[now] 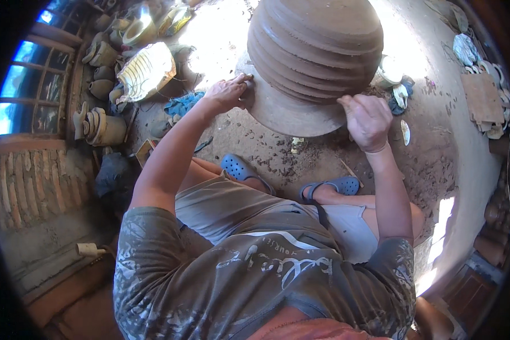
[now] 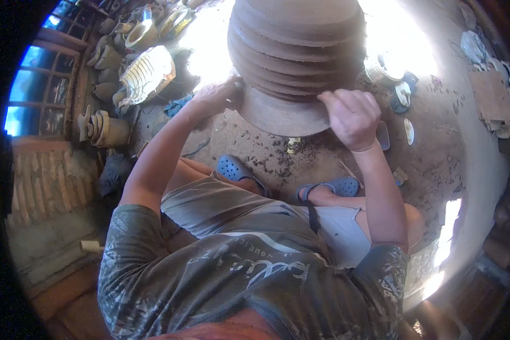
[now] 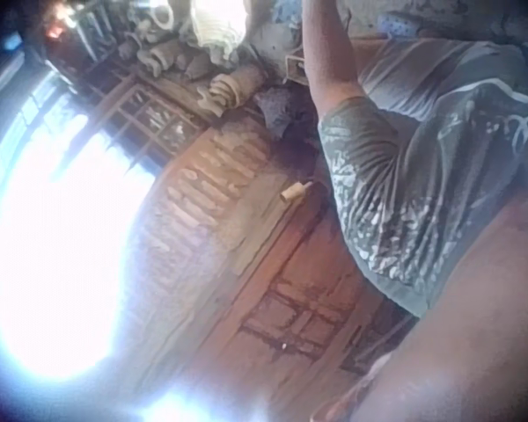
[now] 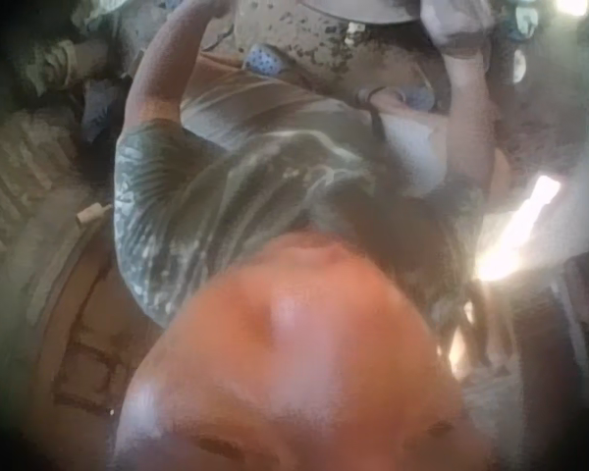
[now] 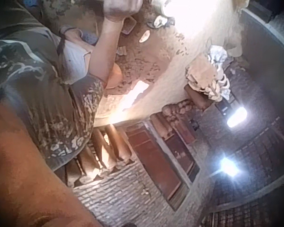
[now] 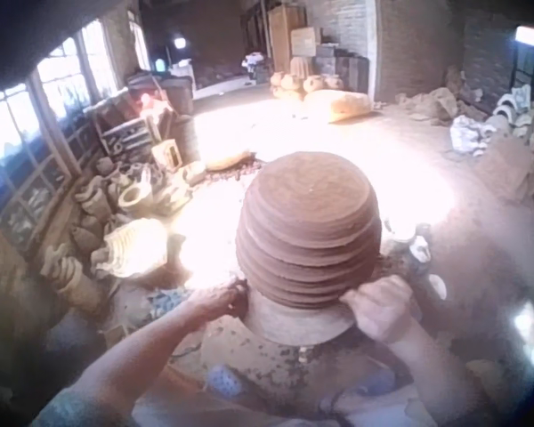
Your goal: The person works on a piece of clay on a spinning pottery wheel, using their fingers to smooth and shape the horizontal ridges on the side of the vessel.
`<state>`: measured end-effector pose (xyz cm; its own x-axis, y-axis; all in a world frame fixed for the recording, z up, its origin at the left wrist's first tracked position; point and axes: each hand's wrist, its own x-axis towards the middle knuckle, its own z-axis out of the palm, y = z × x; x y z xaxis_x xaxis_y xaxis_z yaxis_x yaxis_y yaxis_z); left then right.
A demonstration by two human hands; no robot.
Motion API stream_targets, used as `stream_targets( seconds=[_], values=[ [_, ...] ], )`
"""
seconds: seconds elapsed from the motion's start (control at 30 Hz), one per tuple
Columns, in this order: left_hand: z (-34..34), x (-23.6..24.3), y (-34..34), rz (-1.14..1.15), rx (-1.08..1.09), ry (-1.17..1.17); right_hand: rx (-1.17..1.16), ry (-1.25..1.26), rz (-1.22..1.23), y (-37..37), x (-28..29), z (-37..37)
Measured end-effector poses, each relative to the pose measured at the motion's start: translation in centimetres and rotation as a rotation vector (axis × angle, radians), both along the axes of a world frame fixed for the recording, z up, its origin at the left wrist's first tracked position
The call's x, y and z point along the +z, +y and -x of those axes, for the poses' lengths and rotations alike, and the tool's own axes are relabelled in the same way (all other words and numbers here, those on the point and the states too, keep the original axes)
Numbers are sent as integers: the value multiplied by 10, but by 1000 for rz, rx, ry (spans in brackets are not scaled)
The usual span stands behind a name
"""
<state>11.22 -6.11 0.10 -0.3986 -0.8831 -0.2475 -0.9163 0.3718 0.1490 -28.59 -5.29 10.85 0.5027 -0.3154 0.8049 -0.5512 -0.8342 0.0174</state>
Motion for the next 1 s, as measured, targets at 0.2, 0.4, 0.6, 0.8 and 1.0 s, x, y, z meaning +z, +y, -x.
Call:
stream_targets(
  seconds=[0.2, 0.4, 0.6, 0.8, 1.0],
  values=[
    [25, 14, 20, 24, 16, -78, -123, -1018, -1005, 14, -41, 19],
    [54, 6, 42, 22, -45, -160, -94, -1280, -1419, 4, -8, -3],
    [111, -17, 74, 150, -143, -249, -112, -1467, -1446, -19, -11, 1],
    [160, -14, 97, 184, -213, -147, -98, -1509, -1462, -17, -7, -5],
    [201, -19, 99, 275, -292, 21, -91, -1568, -1465, -10, -6, -14]
  ],
)
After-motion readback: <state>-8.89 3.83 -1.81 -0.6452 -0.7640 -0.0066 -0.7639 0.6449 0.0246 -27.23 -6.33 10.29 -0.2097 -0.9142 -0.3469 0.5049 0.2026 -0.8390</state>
